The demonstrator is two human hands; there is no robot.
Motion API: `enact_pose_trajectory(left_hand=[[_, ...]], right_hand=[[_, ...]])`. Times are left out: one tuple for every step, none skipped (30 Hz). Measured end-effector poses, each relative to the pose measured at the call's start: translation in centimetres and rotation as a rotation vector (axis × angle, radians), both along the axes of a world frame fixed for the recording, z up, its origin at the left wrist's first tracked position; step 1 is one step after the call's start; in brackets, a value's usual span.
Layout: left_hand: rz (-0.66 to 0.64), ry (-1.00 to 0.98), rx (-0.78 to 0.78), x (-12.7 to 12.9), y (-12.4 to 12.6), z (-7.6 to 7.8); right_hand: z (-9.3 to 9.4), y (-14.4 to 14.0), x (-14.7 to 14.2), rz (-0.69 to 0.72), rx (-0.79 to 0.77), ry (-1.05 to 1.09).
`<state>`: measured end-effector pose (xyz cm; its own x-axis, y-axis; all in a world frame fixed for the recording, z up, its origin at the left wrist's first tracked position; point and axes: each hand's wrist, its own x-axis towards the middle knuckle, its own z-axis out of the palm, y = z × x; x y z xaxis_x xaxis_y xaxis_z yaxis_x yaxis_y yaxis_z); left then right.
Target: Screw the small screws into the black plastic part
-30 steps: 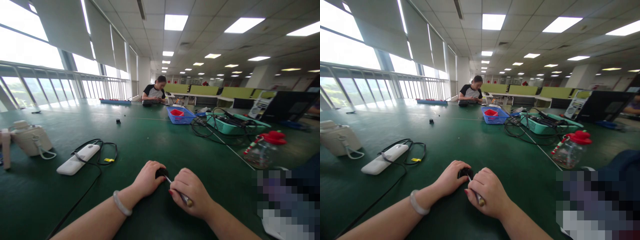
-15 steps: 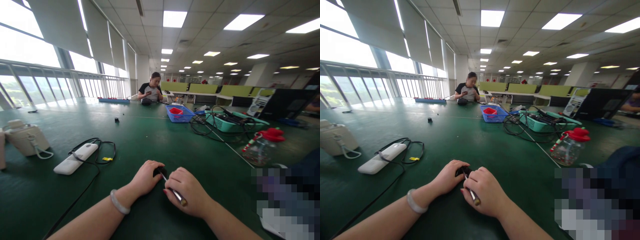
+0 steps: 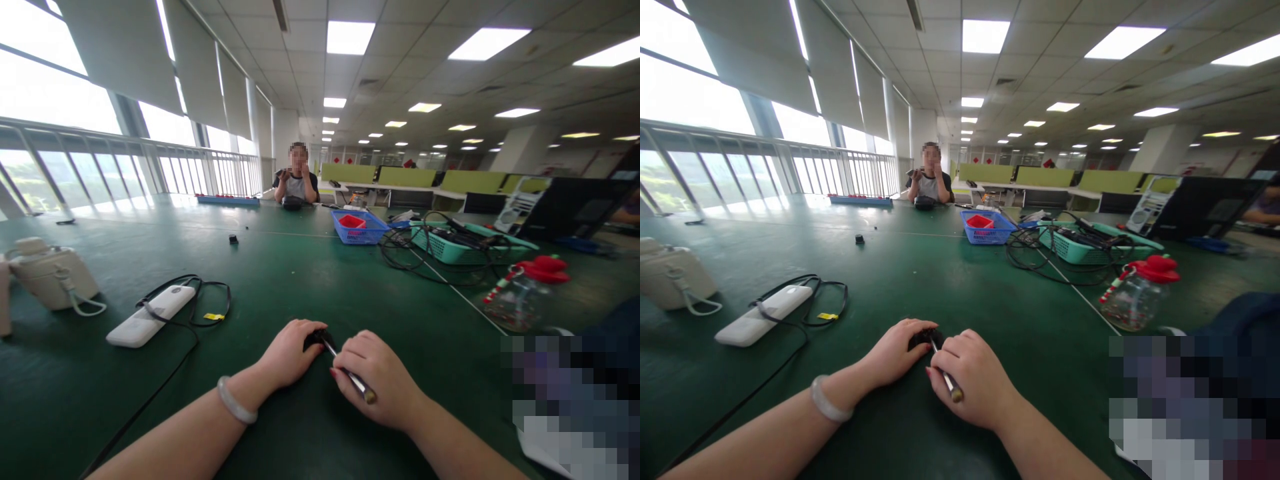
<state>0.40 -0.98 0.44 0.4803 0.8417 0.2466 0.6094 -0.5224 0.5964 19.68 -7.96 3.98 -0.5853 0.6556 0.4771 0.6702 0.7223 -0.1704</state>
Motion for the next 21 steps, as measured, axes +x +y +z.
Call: enact_pose_trajectory(left_hand=[[-0.001,0.000,0.002,-0.01,0.02,0.01],[-0.001,0.000,0.003,-0.01,0.04,0.01],[0.001,0.001,0.003,-0.02,0.07,0.01],[0.003,0.001,0.002,-0.02,0.09,0.01],[0.005,0.001,0.002,-0.03,0.11,0.01],[0.006,0.002,0.000,-0.03,0.13,0.01],[0.006,0.005,-0.004,-0.03,0.15,0.02],[0.007,0.007,-0.007,-0.04,0.16,0.03],[0.006,0.009,-0.009,-0.04,0.18,0.04],[0.004,0.010,-0.012,-0.05,0.19,0.04],[0.002,0.011,-0.014,-0.06,0.21,0.04],[0.001,0.013,-0.016,-0.07,0.23,0.03],[-0.001,0.016,-0.018,-0.09,0.26,0.02],[-0.001,0.020,-0.020,-0.10,0.29,0.00],[-0.002,0.025,-0.021,-0.10,0.31,-0.02],[-0.002,0.032,-0.021,-0.11,0.34,-0.03],[-0.004,0.037,-0.019,-0.11,0.36,-0.04],[-0.007,0.042,-0.016,-0.11,0.37,-0.03],[-0.009,0.046,-0.010,-0.11,0.37,-0.02],[-0.011,0.049,-0.005,-0.11,0.37,0.00],[-0.013,0.052,0.000,-0.11,0.36,0.02]], right_hand=[[-0.01,0.02,0.02,-0.005,-0.006,0.002],[0.00,0.03,0.03,-0.008,-0.012,0.004],[0.03,0.05,0.04,-0.009,-0.017,0.005],[0.07,0.05,0.04,-0.010,-0.020,0.008],[0.12,0.05,0.05,-0.010,-0.023,0.010],[0.16,0.05,0.05,-0.011,-0.026,0.012],[0.20,0.05,0.06,-0.010,-0.030,0.012],[0.22,0.04,0.07,-0.010,-0.036,0.010],[0.23,0.03,0.08,-0.010,-0.041,0.007],[0.22,0.02,0.09,-0.012,-0.048,0.002],[0.21,0.01,0.10,-0.014,-0.052,-0.002],[0.20,0.01,0.11,-0.017,-0.055,-0.006],[0.18,0.01,0.12,-0.020,-0.056,-0.009],[0.18,0.01,0.12,-0.021,-0.054,-0.012],[0.18,0.01,0.11,-0.021,-0.051,-0.013],[0.20,0.02,0.11,-0.019,-0.048,-0.013],[0.21,0.03,0.10,-0.016,-0.045,-0.012],[0.23,0.04,0.09,-0.015,-0.045,-0.012],[0.24,0.04,0.09,-0.014,-0.044,-0.011],[0.26,0.04,0.08,-0.014,-0.045,-0.010],[0.27,0.04,0.08,-0.016,-0.047,-0.011]])
